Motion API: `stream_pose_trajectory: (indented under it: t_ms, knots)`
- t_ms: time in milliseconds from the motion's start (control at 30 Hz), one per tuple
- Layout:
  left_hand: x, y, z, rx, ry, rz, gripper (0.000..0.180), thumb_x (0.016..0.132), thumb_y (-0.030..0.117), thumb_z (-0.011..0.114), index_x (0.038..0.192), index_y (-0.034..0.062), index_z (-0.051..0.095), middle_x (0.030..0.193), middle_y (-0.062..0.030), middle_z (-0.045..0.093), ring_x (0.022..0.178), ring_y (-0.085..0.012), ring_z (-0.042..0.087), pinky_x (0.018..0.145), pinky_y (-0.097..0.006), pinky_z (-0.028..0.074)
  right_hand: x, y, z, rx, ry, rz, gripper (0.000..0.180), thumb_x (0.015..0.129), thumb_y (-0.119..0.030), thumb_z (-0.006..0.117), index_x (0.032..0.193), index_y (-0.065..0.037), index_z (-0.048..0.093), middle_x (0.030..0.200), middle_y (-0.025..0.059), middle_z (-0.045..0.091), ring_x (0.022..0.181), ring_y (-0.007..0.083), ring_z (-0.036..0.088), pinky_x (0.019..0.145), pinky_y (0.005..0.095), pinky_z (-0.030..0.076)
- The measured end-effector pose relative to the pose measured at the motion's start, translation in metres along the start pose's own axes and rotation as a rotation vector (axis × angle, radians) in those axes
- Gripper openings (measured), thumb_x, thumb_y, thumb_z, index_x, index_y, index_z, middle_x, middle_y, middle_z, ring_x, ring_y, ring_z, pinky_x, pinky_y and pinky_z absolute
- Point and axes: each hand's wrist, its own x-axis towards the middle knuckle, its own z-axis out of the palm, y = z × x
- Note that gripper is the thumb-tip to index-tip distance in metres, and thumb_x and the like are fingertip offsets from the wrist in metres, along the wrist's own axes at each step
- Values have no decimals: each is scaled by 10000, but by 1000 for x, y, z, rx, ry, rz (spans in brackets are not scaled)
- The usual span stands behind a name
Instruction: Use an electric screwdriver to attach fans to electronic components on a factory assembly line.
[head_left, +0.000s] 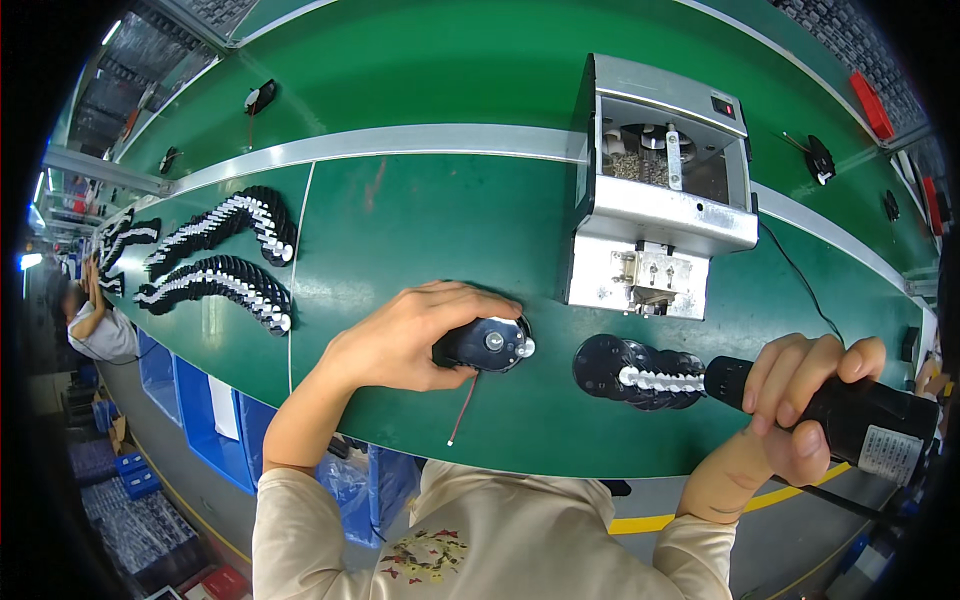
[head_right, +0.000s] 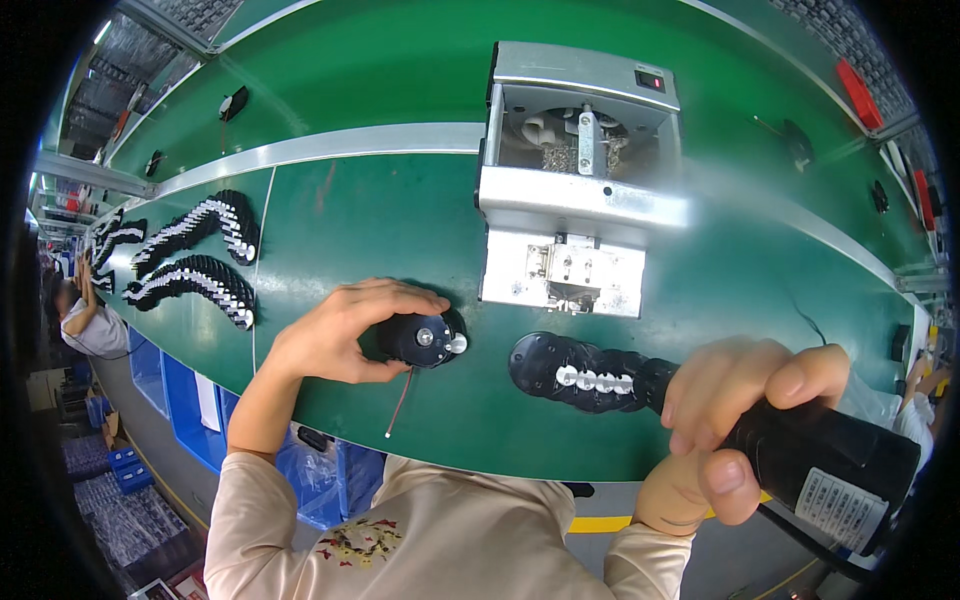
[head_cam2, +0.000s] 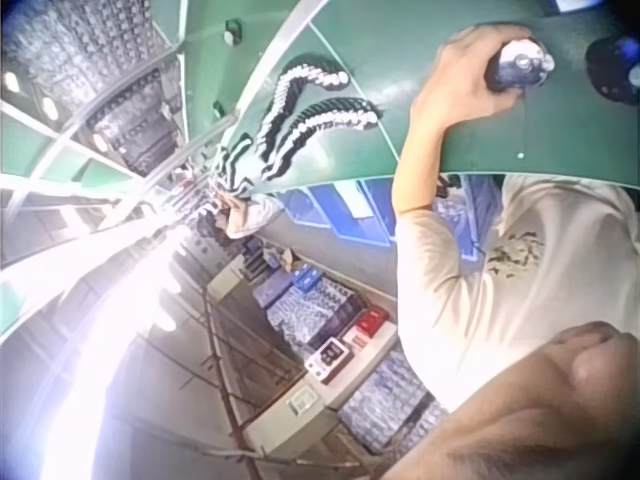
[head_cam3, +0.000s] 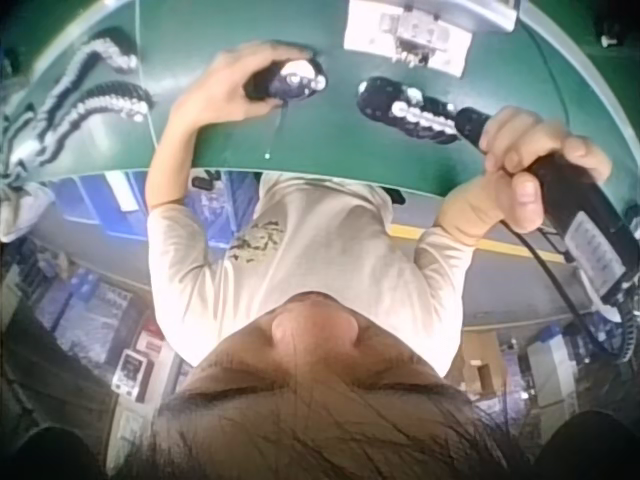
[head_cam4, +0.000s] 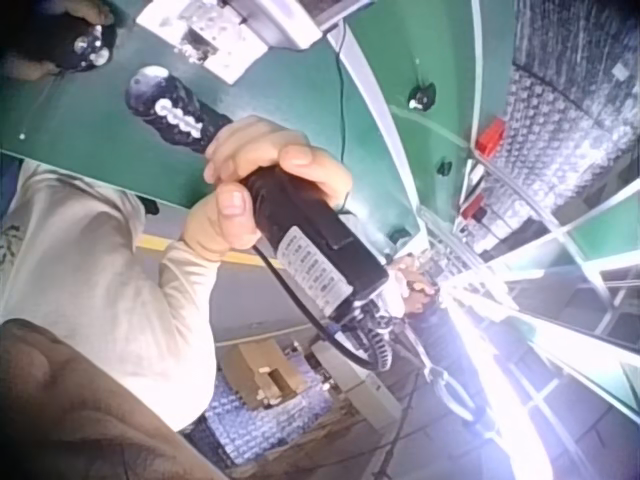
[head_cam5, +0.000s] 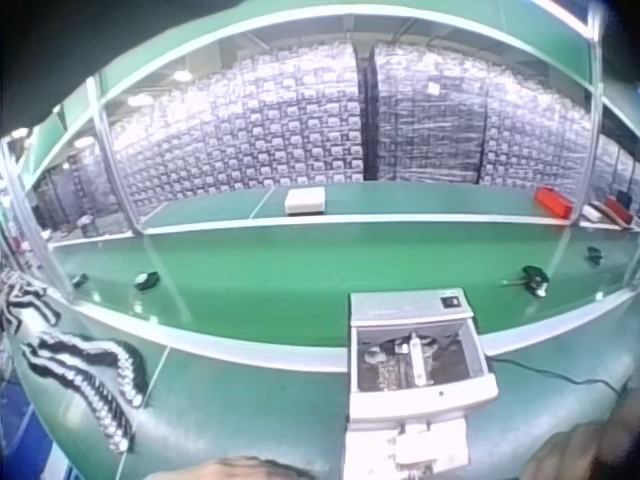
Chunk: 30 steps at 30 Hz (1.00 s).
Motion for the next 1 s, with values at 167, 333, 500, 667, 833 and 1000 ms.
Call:
stream_pose_trajectory:
  t_ms: [167,333,500,667,833,1000]
  knots:
    - [1,0,1,7,7,13,666,588,29,772,1225,69,581,1215,-114,649,1082,-327,622,960,-415,488,1,-1,2,9,12,7,493,802,-78,707,1165,-84,374,685,50,548,498,170,541,514,347,491]
    - [4,-1,-10,-19,-15,-31,664,604,18,761,1240,63,575,1222,-125,636,1114,-333,603,971,-409,481,1,1,6,10,52,-4,489,798,-71,710,1158,-72,379,685,52,543,498,171,540,506,337,490]
    - [40,-36,-44,631,550,-100,812,703,-10,712,1444,62,389,1455,-204,429,1365,-364,398,1137,-424,315,-4,1,4,23,73,-19,488,789,-62,713,1151,-63,386,689,52,544,487,168,540,489,325,488]
    - [39,-106,-144,832,852,-354,703,742,-85,531,1416,73,412,1282,-237,564,1196,-409,529,1016,-449,432,-6,3,8,8,125,-31,463,784,-65,710,1126,-64,398,670,46,538,464,155,537,468,312,485]
    - [15,-166,-235,787,700,-1212,557,836,261,586,1351,69,493,1257,-242,606,1189,-396,571,981,-472,477,-9,3,8,19,147,-29,462,770,-77,738,1082,-53,398,649,50,536,471,149,537,471,306,486]
    - [-22,-216,-249,762,614,-1290,498,859,383,617,1204,25,628,1245,-215,624,1157,-388,597,975,-461,478,-11,6,10,24,188,-8,476,756,-84,761,1066,-46,403,644,53,537,476,140,523,474,296,485]
